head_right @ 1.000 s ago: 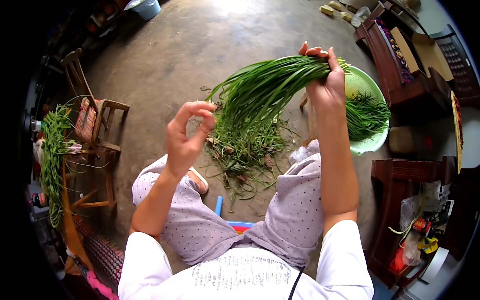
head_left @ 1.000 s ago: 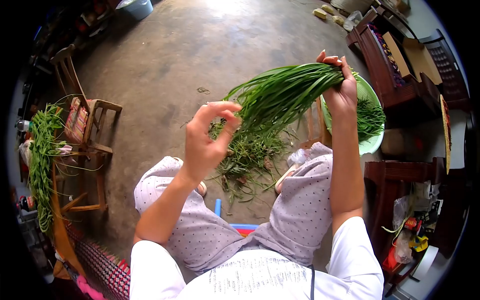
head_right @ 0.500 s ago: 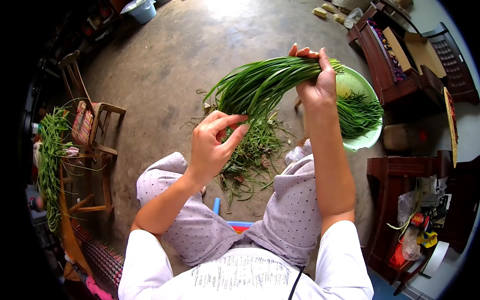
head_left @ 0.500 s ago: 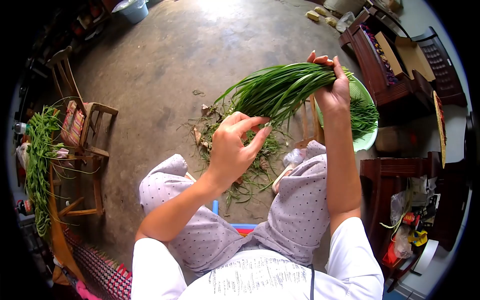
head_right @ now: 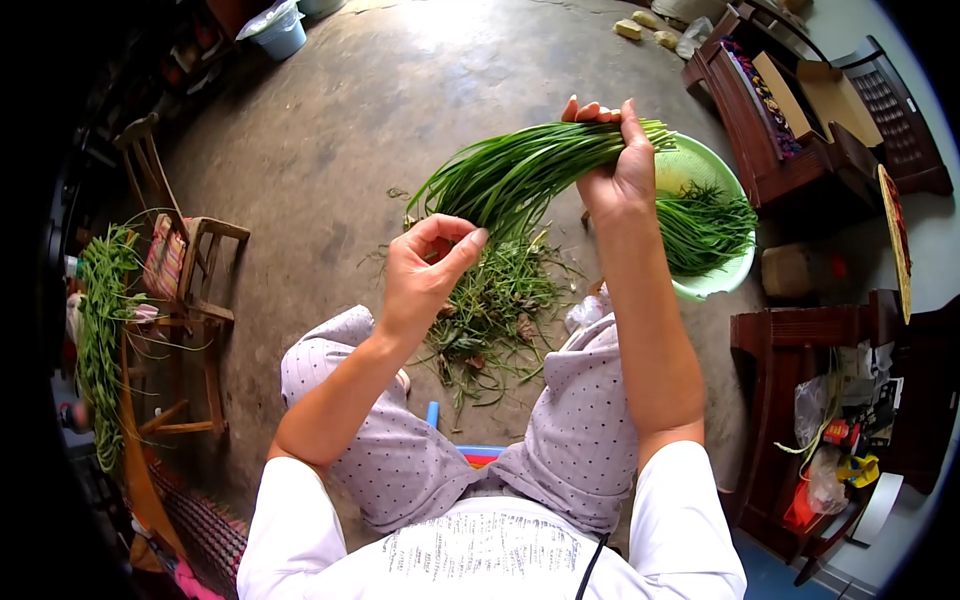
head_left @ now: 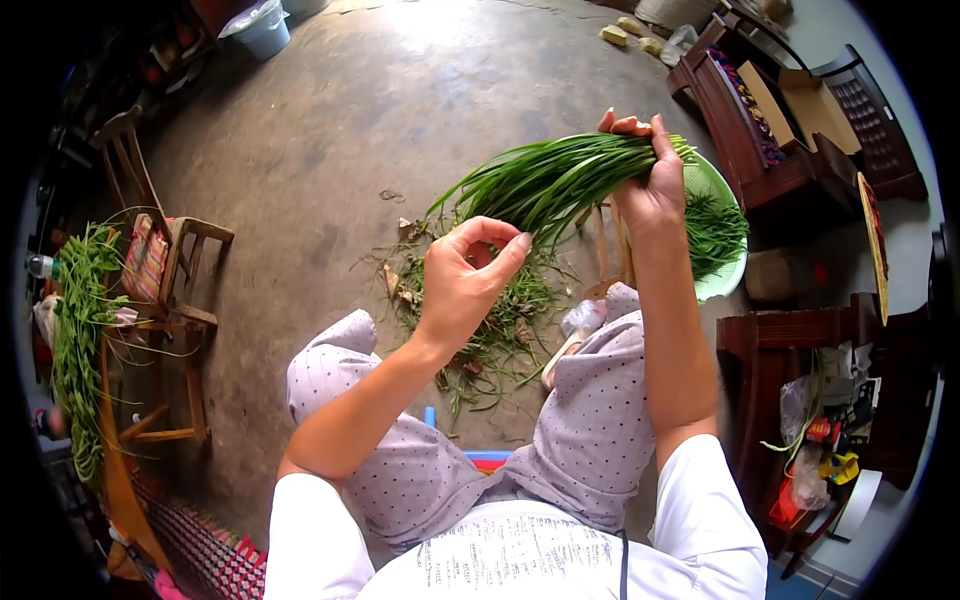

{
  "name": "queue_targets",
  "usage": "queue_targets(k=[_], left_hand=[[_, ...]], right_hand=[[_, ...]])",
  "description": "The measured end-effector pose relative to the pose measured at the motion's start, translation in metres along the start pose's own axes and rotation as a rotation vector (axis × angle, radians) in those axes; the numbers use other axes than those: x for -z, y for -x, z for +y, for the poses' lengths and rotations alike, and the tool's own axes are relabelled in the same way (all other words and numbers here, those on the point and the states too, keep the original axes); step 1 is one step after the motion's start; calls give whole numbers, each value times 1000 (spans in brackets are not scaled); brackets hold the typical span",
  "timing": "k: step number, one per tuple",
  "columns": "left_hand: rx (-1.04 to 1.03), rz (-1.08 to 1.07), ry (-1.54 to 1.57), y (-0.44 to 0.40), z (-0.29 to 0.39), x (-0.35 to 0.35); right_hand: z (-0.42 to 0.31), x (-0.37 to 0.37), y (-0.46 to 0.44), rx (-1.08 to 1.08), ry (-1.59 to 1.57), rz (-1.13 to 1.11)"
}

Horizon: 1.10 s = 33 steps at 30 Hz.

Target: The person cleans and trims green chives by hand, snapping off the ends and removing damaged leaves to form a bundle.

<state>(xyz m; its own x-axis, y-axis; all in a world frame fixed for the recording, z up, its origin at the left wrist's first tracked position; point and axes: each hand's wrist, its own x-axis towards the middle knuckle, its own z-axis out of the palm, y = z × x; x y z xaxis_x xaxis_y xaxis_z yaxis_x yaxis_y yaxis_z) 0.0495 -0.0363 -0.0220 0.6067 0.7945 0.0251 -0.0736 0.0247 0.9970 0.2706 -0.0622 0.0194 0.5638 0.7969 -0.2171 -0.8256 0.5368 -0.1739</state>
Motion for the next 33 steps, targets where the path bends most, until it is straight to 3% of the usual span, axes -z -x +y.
queue_targets(k=[4,10,12,14,20,22,27,30,32,33], left_hand=[[-15,13,111,0,-3,2],[210,171,304,0,-2,11],[198,119,290,2,-3,12],[121,-25,63,9,-8,12],[-3,-20,-163,18,-19,7],[174,-192,-79,18,-20,7],[185,-182,19,24,-28,-6],[276,-285,-226,25,-9,-3],[-115,-46,-367,26,-6,0],[-211,55,-266,23,-5,-1]], right_hand=[[1,0,2,53,37,-10],[-4,-2,0,127,34,-8],[-7,-2,-1,131,21,-5],[-11,-3,-2,144,15,7],[-15,-4,-4,184,3,50],[-15,-5,-4,189,3,58],[-20,-4,-5,201,-1,67],[-27,0,-6,177,-41,15],[-30,1,-7,124,-90,-21],[-30,-2,-6,130,-80,7]])
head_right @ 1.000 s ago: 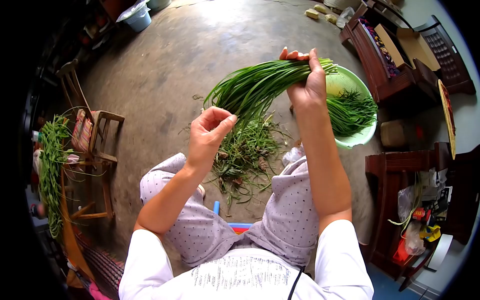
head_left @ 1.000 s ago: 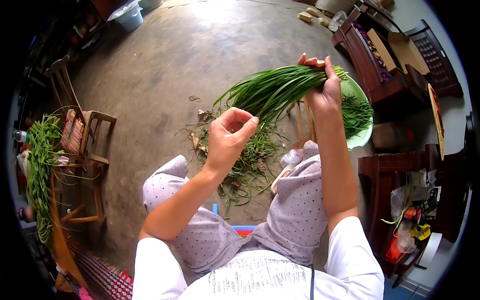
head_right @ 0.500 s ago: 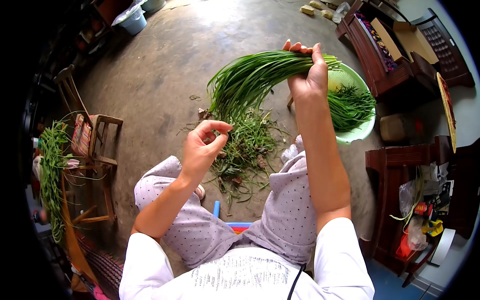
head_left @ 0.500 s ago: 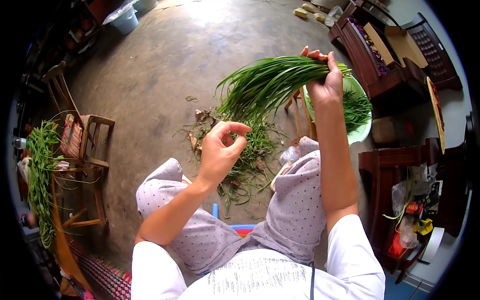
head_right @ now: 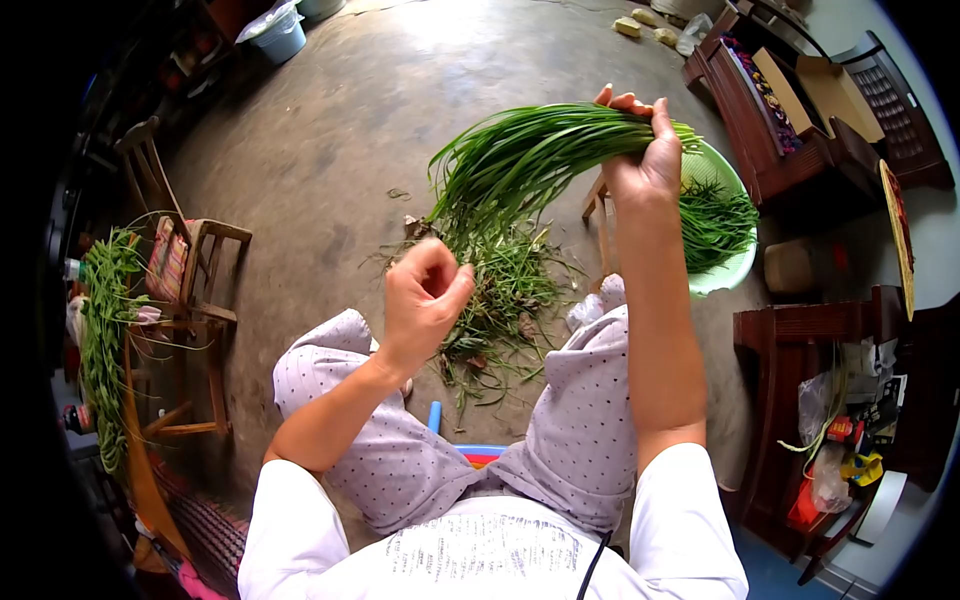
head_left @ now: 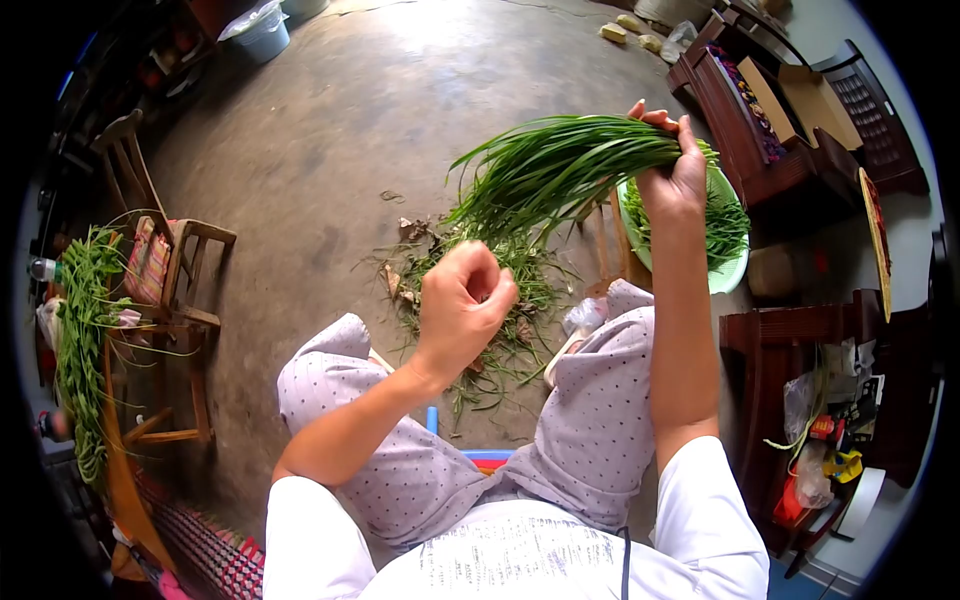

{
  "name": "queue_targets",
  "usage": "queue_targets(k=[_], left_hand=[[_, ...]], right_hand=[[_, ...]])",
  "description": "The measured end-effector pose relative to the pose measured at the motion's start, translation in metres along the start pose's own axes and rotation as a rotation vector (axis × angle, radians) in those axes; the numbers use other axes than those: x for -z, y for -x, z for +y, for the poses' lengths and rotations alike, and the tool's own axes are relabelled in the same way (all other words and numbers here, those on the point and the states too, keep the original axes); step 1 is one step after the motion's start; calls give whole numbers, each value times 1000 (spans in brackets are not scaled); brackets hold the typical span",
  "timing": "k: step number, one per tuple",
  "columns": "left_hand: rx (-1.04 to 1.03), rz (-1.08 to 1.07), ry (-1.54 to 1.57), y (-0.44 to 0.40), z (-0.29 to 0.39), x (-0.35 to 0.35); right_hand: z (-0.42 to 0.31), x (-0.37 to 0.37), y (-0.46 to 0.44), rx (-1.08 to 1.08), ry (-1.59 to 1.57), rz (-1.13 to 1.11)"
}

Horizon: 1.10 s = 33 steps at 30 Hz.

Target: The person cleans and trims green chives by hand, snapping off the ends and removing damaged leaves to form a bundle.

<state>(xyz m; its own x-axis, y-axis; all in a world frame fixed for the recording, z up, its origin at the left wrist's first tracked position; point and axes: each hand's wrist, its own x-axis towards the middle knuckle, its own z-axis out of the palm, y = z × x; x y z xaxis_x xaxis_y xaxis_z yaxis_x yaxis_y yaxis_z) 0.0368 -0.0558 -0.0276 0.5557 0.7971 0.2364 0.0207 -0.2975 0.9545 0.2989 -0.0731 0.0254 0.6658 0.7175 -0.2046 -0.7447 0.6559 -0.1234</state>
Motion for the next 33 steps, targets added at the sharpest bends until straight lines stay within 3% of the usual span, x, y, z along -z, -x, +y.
queue_targets(k=[3,10,13,17,33], left_hand=[[-125,133,-81,-10,10,9],[-338,214,-313,-18,11,19],[-268,175,-330,-14,8,17],[-163,144,-288,-12,0,13],[-332,205,-304,-19,4,9]], right_hand=[[-2,-2,4,-19,-16,-15],[-9,4,5,-167,-69,-100],[-8,2,6,-220,-65,-127],[-7,-2,6,-137,-21,-17],[3,-2,8,-185,-33,-17]])
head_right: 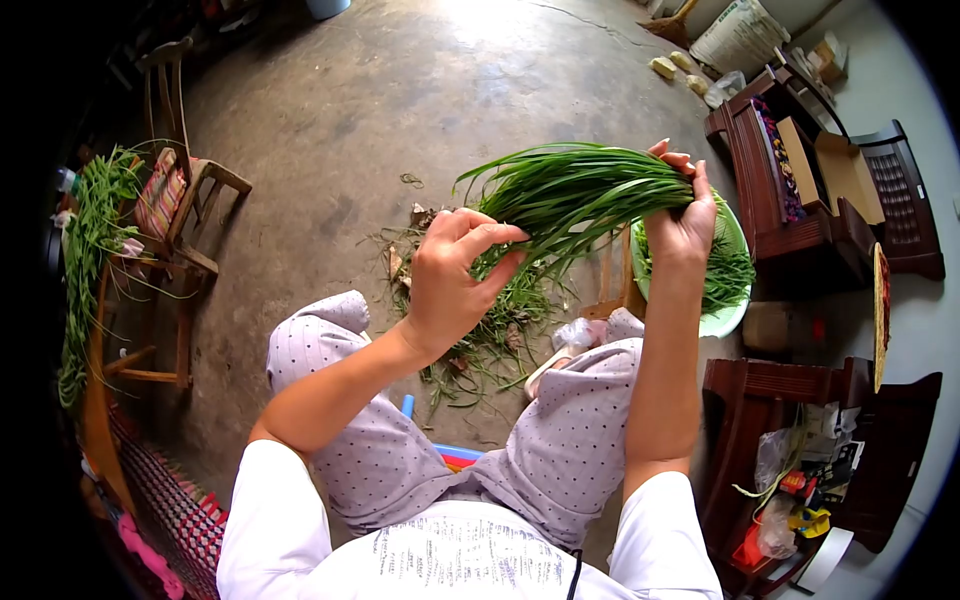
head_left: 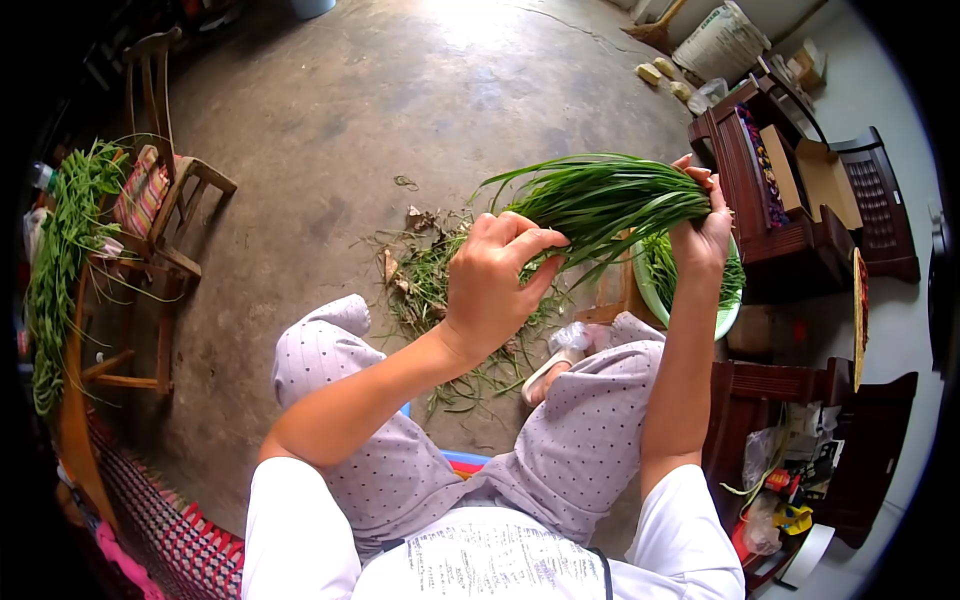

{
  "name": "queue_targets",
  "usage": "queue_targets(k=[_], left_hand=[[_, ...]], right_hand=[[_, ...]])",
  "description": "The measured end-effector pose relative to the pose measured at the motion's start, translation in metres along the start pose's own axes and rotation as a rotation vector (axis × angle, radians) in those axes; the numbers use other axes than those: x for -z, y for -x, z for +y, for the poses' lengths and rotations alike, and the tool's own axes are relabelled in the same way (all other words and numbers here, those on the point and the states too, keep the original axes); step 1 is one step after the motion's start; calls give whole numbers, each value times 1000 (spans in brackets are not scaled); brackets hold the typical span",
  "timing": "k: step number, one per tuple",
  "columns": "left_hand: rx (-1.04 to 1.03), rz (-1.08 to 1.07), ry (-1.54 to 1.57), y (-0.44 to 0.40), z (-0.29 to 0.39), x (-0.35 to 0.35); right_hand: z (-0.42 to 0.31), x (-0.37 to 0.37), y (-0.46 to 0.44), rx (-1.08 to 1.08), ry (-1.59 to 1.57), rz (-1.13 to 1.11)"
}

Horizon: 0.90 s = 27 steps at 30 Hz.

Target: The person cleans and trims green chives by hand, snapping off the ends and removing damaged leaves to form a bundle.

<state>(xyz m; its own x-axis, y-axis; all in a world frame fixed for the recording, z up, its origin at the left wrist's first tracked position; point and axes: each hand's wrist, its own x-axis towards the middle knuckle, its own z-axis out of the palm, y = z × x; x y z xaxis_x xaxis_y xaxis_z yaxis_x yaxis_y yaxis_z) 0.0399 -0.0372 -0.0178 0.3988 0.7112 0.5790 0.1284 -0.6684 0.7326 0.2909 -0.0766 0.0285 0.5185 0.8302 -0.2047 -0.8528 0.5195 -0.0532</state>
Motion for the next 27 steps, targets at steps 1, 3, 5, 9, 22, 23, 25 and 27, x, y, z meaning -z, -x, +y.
queue_targets(k=[1,3,5,9,22,23,25,27], left_hand=[[-2,-2,0,0,0,0],[-5,-43,-22,1,1,0],[-21,-47,-29,1,1,0],[-99,-24,-24,2,-5,0],[190,-708,122,22,-30,30],[67,-653,-88,24,-34,32],[-45,-598,-207,17,-37,35],[36,-478,-48,5,-19,35]], right_hand=[[1,1,-1,15,20,7],[4,0,1,3,18,-9],[3,0,2,-8,15,-24],[-4,1,-1,5,2,-20],[-18,3,0,-12,-9,-103],[-18,4,0,-10,-10,-103],[-16,6,0,-38,-27,-123],[-12,6,2,-62,-21,-131]])
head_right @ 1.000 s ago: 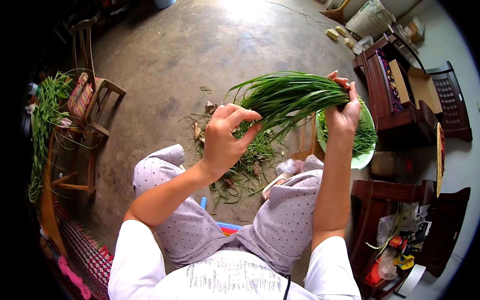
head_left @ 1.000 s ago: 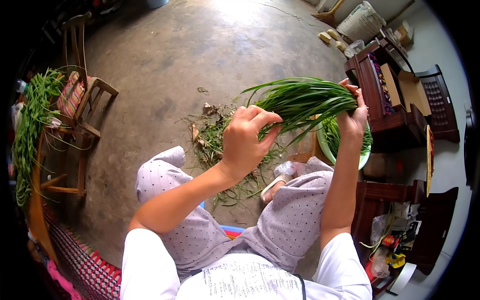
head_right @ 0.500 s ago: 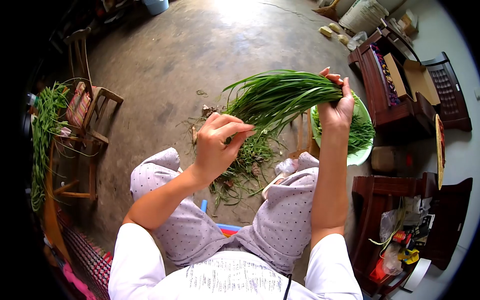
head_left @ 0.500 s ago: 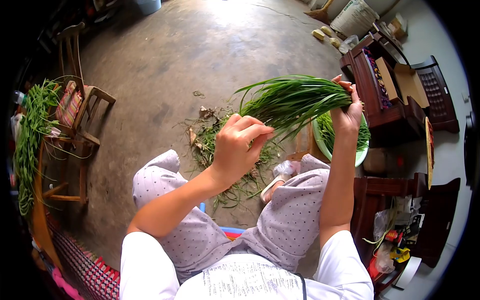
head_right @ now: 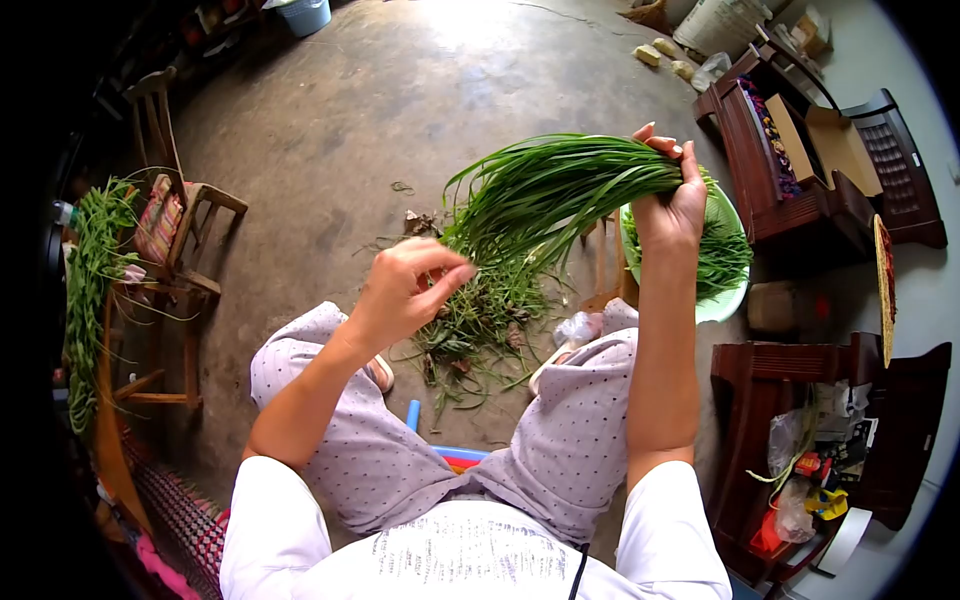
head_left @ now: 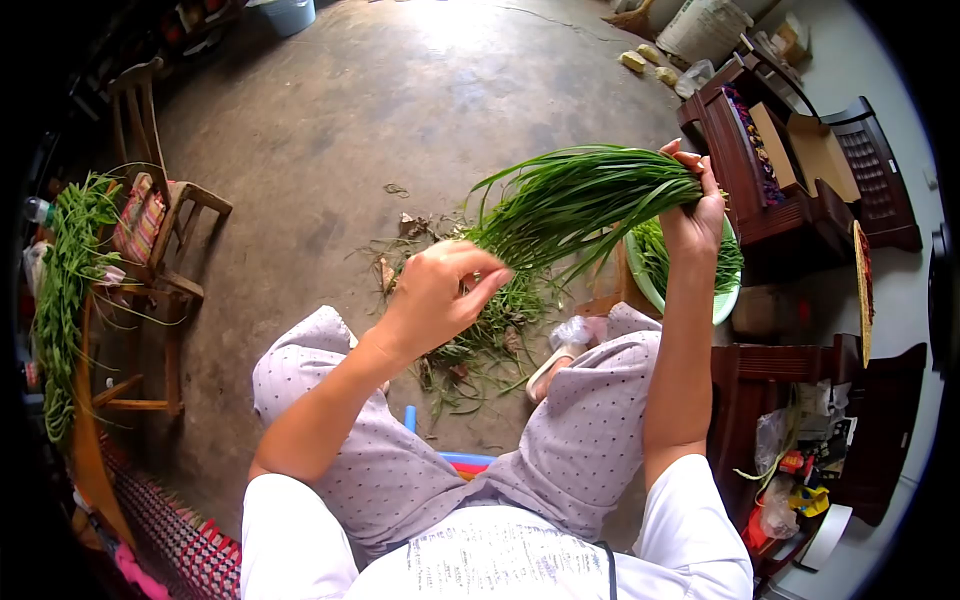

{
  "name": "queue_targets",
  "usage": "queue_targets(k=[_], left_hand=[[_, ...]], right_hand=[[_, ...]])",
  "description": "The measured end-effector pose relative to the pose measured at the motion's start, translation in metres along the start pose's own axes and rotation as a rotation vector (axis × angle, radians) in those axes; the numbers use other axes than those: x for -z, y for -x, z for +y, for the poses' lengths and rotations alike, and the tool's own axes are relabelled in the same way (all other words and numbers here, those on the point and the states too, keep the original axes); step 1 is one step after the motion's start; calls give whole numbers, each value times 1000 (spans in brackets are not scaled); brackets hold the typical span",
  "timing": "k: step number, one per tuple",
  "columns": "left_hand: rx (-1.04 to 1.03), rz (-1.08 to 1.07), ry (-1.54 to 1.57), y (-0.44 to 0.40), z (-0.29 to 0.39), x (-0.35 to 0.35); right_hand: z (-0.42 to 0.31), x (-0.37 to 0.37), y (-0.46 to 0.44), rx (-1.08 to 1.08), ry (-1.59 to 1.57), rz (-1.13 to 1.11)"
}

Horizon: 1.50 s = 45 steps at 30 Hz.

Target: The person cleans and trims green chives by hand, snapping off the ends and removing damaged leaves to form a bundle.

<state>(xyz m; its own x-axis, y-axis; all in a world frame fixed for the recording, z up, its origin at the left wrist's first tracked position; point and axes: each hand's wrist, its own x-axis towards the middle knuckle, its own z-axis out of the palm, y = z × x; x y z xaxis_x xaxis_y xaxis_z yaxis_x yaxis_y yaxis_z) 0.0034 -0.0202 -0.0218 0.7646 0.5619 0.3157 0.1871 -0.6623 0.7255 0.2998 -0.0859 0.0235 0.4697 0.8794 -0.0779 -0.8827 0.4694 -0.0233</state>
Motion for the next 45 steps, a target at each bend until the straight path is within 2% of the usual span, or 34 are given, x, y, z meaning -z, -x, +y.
queue_targets(k=[1,2,4,5,6,9,11,14,15,17,19,21,30,45], left_hand=[[41,120,175,-5,9,2],[-73,218,137,-8,7,-1],[-123,301,71,-13,7,-5],[-174,381,6,-14,8,-6],[-163,370,-107,-15,9,-3],[-90,409,-167,-21,10,-4],[-76,372,-160,-22,9,0],[-163,456,-129,-25,3,-1],[-165,453,-23,-25,1,-2],[-166,450,83,-24,-1,0],[-255,413,-40,-25,-1,4],[-235,446,-46,-26,0,2],[-208,431,-73,-26,6,0],[-136,536,-63,-36,10,-11]], right_hand=[[4,-2,1,-25,6,-9],[9,-5,0,-29,5,-9],[20,-10,-1,102,66,167],[21,-10,-1,98,68,167],[22,-9,-1,78,64,166],[24,-5,0,58,72,178],[18,5,-2,-61,19,46],[20,3,0,-73,29,54],[20,3,1,-86,29,50],[22,4,1,-85,33,63],[28,0,2,-85,38,75],[35,-7,3,4,107,198],[32,-4,5,-77,81,129],[41,-8,6,-25,100,176]])
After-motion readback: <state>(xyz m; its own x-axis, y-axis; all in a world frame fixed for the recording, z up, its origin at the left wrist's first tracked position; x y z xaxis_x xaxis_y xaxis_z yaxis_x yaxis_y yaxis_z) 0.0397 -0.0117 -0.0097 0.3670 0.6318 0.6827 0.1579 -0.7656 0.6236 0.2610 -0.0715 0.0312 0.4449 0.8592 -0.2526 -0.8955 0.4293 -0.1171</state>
